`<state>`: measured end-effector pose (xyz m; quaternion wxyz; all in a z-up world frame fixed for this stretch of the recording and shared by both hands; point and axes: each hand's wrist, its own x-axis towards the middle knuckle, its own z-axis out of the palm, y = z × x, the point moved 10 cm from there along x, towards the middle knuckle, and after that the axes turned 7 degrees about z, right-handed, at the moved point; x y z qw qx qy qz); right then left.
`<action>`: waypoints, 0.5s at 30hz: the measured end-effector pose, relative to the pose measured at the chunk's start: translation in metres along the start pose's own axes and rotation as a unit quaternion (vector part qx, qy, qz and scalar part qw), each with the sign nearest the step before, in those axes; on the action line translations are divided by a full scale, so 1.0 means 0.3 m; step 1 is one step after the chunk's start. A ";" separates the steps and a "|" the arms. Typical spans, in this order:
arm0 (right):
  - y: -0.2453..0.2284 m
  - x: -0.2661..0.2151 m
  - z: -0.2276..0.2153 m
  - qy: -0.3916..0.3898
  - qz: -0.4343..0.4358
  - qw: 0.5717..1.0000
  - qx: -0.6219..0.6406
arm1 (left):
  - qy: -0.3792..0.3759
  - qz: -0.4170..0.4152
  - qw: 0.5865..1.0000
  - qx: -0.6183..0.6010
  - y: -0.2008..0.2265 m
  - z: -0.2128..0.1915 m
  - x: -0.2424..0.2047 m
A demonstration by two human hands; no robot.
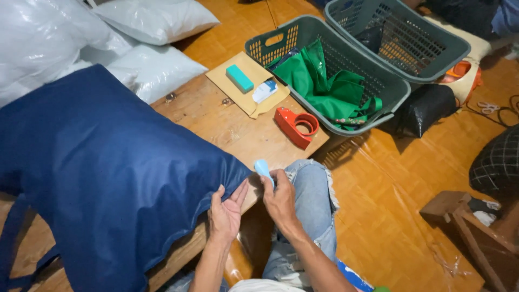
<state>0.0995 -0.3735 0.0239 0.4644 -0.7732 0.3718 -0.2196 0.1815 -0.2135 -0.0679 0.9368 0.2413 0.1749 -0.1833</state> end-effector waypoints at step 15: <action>0.036 -0.006 0.069 -0.021 0.006 1.000 0.000 | -0.026 -0.057 0.997 0.049 0.056 0.025 -0.105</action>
